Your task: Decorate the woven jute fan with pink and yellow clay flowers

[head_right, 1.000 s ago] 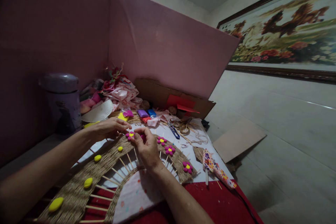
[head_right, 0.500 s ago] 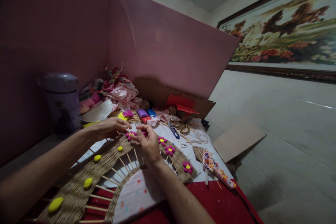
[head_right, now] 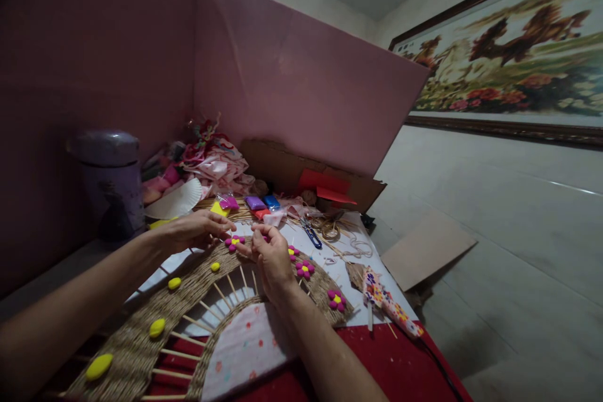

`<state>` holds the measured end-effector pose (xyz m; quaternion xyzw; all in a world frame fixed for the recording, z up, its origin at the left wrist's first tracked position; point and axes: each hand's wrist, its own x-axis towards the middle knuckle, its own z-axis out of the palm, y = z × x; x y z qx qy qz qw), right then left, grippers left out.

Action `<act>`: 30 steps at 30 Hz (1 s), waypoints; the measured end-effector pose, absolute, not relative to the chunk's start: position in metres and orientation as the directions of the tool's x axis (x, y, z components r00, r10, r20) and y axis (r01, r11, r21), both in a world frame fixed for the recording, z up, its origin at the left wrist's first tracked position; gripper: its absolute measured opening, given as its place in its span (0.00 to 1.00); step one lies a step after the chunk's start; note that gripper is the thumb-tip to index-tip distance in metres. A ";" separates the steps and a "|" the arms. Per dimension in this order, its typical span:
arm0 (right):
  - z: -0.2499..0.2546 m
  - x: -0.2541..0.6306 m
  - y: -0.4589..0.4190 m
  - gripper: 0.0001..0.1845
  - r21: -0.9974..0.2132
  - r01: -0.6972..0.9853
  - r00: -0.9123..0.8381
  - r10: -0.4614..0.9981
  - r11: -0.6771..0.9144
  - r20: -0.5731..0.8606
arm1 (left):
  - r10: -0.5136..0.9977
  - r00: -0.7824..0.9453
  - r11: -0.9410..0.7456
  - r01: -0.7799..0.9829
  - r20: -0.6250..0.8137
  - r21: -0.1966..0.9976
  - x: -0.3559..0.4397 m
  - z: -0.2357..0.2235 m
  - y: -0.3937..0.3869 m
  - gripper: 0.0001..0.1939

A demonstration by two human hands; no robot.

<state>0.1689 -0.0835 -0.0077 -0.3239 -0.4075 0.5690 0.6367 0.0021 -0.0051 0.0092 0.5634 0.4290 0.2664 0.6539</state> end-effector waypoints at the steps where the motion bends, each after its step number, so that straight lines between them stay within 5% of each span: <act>1: -0.008 0.169 -0.084 0.14 -0.878 -0.459 0.015 0.989 0.138 0.148 | 0.832 0.493 0.217 0.134 -0.255 0.967 0.002 0.009 -0.005 0.16; 22: -0.002 0.164 -0.087 0.16 -0.858 -0.503 -0.063 0.985 0.110 0.163 | 0.822 0.511 0.212 0.135 -0.251 0.968 0.003 0.008 -0.005 0.16; 30: 0.003 0.174 -0.084 0.12 -0.852 -0.463 0.107 0.969 0.246 0.222 | 0.817 0.521 0.197 0.151 -0.247 0.969 0.002 0.011 -0.007 0.15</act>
